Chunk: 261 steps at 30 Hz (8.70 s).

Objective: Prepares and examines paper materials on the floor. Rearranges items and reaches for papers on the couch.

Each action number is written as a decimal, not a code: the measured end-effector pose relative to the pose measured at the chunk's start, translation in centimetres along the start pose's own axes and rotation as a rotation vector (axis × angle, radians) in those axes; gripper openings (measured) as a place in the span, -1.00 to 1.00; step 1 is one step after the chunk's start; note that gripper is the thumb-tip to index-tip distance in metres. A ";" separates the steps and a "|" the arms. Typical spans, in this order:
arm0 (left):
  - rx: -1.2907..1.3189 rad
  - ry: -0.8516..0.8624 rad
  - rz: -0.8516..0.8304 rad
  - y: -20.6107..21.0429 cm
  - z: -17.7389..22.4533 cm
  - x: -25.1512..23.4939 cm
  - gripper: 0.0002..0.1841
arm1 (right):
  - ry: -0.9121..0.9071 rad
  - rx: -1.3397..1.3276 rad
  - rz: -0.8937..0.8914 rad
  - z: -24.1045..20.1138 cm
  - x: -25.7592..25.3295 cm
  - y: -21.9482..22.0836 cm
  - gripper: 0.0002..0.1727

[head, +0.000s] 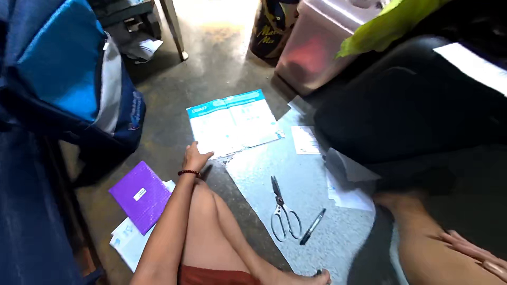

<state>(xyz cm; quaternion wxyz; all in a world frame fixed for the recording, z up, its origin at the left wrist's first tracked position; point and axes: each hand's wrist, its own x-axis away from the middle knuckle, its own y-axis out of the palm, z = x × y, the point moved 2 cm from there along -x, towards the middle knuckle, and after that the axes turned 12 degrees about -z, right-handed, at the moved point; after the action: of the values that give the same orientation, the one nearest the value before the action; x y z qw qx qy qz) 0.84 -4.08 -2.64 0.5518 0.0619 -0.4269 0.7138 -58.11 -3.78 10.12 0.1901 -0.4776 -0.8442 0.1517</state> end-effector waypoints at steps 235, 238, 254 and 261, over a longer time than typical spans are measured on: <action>-0.313 0.178 -0.207 4.3 2.9 -7.7 -0.71 | -0.530 0.589 -0.390 -2.7 -31.4 35.4 -0.84; -0.307 0.163 -0.193 4.3 3.2 -7.5 -0.63 | -0.626 0.546 -0.407 -2.2 -30.3 34.8 -0.85; -0.079 0.371 -0.450 2.2 1.4 -8.5 -0.68 | -0.192 0.595 -0.680 -5.7 -30.9 38.2 -0.64; -0.079 0.349 -0.445 2.7 1.4 -8.9 -0.65 | -0.176 0.512 -0.533 -6.2 -30.4 39.5 -0.74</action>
<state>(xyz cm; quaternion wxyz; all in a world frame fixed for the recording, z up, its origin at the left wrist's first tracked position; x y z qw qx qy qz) 1.44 -11.62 -8.15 0.7619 0.0088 -0.3290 0.5578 -11.32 -9.88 -7.09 0.2629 -0.1634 -0.8868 0.3432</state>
